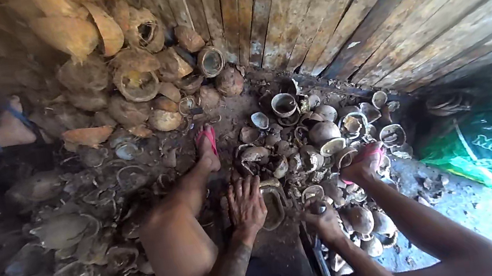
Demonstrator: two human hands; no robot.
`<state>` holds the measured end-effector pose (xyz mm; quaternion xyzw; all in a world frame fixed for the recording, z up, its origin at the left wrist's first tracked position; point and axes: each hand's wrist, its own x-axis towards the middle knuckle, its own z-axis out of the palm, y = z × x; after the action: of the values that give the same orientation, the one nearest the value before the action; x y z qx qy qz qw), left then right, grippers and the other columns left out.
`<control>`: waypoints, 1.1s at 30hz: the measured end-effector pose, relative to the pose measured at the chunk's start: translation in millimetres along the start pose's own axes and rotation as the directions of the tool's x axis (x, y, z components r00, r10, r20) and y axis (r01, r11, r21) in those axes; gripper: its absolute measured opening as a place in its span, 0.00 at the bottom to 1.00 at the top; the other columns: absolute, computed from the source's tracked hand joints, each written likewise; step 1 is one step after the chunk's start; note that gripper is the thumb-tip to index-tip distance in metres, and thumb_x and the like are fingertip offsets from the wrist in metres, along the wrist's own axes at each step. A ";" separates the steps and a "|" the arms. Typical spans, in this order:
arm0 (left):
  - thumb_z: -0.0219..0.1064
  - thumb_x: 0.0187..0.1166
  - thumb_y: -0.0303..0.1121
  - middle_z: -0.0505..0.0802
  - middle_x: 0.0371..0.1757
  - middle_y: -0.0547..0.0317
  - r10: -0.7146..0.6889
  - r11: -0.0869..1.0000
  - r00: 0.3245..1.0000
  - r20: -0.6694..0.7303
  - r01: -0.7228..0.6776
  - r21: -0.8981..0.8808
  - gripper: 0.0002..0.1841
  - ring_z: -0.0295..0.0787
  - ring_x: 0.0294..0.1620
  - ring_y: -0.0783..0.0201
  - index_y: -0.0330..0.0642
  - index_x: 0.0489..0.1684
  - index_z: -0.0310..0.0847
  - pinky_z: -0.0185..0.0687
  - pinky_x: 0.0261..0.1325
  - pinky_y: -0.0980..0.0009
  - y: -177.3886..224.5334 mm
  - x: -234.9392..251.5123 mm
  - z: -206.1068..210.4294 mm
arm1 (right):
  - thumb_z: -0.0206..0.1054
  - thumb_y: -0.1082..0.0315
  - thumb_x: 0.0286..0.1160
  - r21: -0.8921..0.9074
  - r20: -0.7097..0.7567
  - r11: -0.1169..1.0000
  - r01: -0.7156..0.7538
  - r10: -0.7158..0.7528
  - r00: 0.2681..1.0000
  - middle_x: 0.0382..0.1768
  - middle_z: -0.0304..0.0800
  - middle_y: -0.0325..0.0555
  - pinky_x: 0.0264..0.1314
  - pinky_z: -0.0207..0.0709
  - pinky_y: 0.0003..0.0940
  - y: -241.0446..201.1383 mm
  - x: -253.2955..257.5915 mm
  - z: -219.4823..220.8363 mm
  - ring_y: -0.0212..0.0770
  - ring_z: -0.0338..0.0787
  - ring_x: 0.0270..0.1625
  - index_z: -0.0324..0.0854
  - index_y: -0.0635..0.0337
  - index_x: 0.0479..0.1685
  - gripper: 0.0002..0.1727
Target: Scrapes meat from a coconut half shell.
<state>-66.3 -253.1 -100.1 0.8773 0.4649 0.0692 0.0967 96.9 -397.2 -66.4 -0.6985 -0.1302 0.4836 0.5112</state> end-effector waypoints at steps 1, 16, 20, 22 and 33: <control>0.45 0.85 0.42 0.84 0.79 0.56 -0.005 1.000 1.000 -0.008 0.005 0.001 0.26 0.76 0.82 0.46 0.57 0.79 0.79 0.59 0.82 0.37 0.2 0.3 0.1 | 0.83 0.69 0.52 -0.032 0.041 0.999 0.013 -0.012 0.999 0.17 0.78 0.39 0.14 0.71 0.30 -4.4 8.0 -4.1 0.33 0.73 0.13 0.78 0.62 0.44 0.21; 0.40 0.89 0.48 0.86 0.77 0.57 0.016 1.000 0.995 -0.103 -0.017 -0.010 0.28 0.79 0.79 0.48 0.58 0.80 0.79 0.63 0.80 0.41 -1.7 -0.2 8.6 | 0.65 0.68 0.83 0.140 -0.265 0.979 -0.151 0.184 0.946 0.22 0.79 0.46 0.18 0.72 0.34 -0.4 -46.3 32.7 0.36 0.73 0.15 0.83 0.66 0.42 0.08; 0.41 0.88 0.47 0.82 0.82 0.55 -0.025 0.999 0.996 -0.082 0.021 -0.045 0.28 0.75 0.83 0.47 0.59 0.83 0.75 0.58 0.83 0.39 2.8 -1.6 8.9 | 0.63 0.63 0.86 0.050 -0.189 0.959 -0.280 0.284 0.940 0.18 0.75 0.44 0.14 0.68 0.32 -27.8 -45.5 20.3 0.35 0.69 0.12 0.80 0.64 0.41 0.12; 0.42 0.88 0.47 0.82 0.81 0.57 -0.028 0.999 0.993 -0.111 0.024 -0.042 0.27 0.77 0.81 0.49 0.61 0.82 0.77 0.59 0.82 0.41 2.6 0.9 10.6 | 0.61 0.61 0.87 0.163 -0.165 0.905 -0.393 0.417 0.894 0.18 0.73 0.44 0.14 0.68 0.33 -17.3 -33.7 26.5 0.36 0.68 0.12 0.79 0.64 0.47 0.13; 0.57 0.88 0.41 0.92 0.67 0.59 0.037 0.781 0.999 0.039 -0.004 -0.624 0.19 0.82 0.75 0.63 0.44 0.58 0.92 0.61 0.87 0.55 -14.6 -1.6 -31.3 | 0.57 0.59 0.91 0.511 0.008 0.799 -0.316 0.363 0.932 0.11 0.66 0.37 0.10 0.62 0.27 -18.8 -80.0 42.6 0.31 0.63 0.08 0.76 0.60 0.37 0.15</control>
<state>-85.5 -243.1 -73.2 0.8025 0.4039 0.1984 0.3918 28.4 -417.9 -7.7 -0.5734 0.1510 0.5522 0.5861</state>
